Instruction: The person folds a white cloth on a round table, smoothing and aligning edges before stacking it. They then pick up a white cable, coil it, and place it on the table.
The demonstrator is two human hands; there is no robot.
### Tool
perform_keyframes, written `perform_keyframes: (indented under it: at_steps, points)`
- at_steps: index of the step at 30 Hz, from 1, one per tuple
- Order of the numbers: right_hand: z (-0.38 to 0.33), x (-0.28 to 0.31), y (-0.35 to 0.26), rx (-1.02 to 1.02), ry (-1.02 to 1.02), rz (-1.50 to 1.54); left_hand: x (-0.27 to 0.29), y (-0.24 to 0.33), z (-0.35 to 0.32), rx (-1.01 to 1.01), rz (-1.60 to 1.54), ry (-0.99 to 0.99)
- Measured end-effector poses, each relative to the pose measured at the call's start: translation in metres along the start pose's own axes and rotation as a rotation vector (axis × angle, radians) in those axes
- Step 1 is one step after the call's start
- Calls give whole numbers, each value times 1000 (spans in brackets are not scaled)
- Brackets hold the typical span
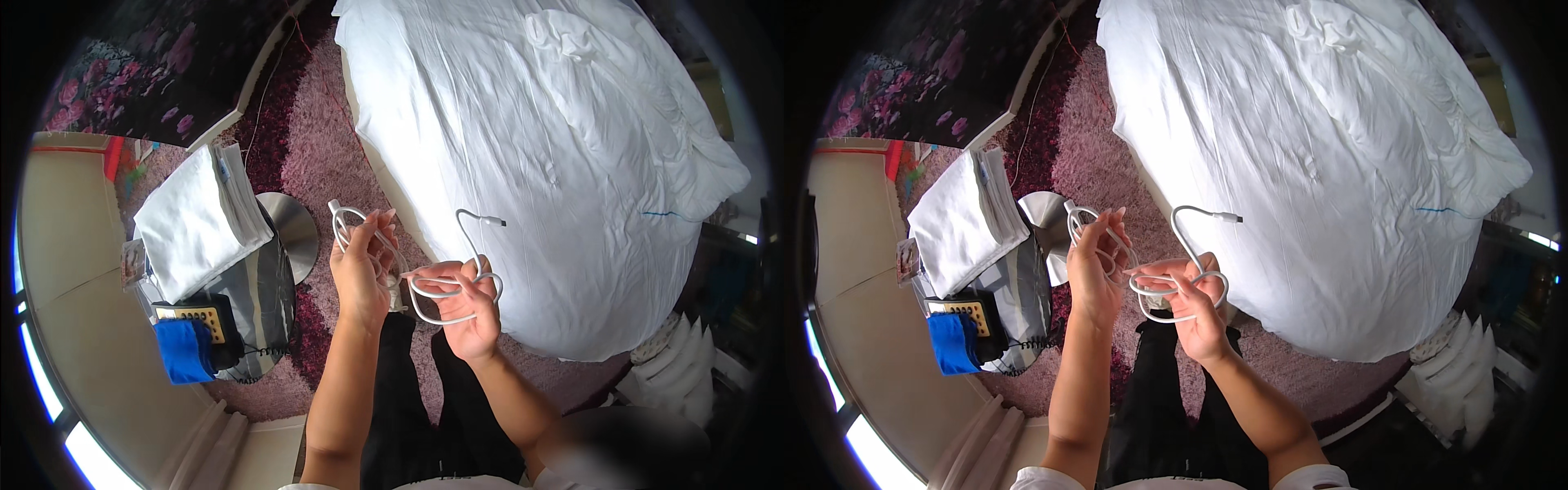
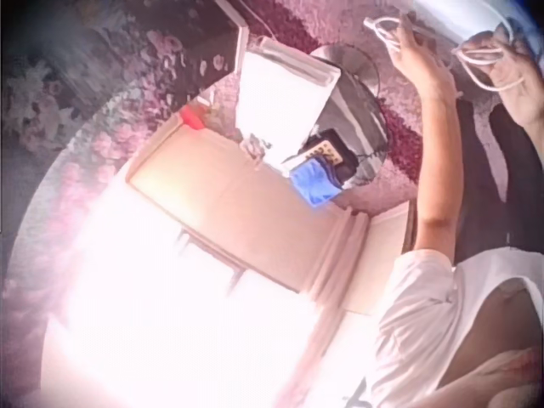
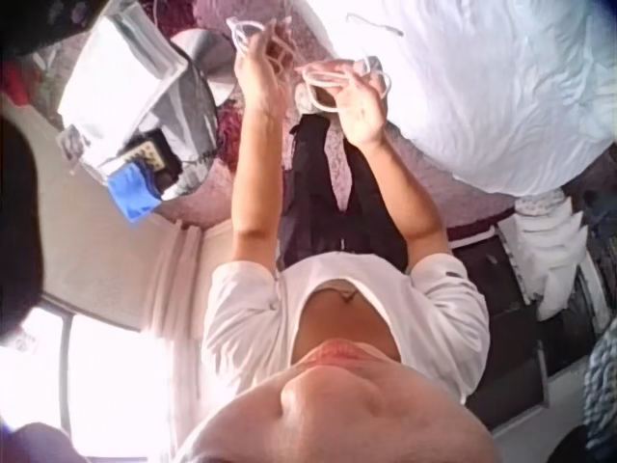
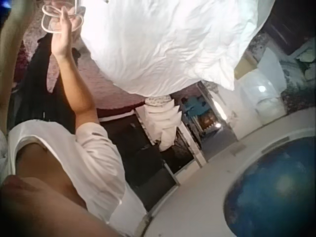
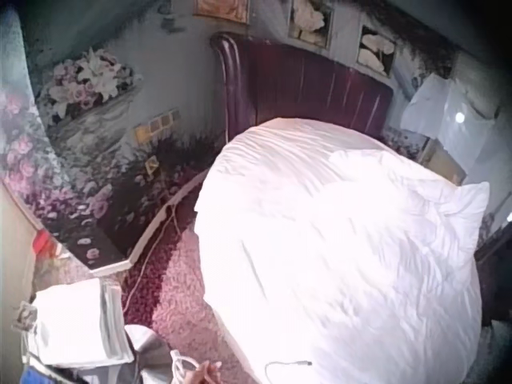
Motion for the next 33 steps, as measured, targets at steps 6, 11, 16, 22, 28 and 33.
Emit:
perform_keyframes:
  at_steps: [6,11,16,22,28,33]
  points:
    - [2,-26,-7,-6,-193,-355,-2,24,21,-352,439,128]
    - [14,-26,-12,57,-257,-223,0,36,41,-158,404,190]
    - [41,-19,-19,-295,-66,254,-5,22,46,-84,902,-48]
    - [80,-9,-25,-217,77,-89,-16,-12,1,225,546,-444]
    - [101,-11,-15,122,-37,-749,-16,-27,-28,198,555,-545]
    - [108,2,1,204,-155,-1118,-23,-27,-41,146,591,-605]
Point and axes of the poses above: each hand's wrist, its own z-axis towards the middle knuckle, its own x-axis out of the back of the hand, y = z × x, the point moved 3 cm from there along z, towards the middle knuckle, and after that the axes turned 3 degrees about x, right-handed, at the moved point
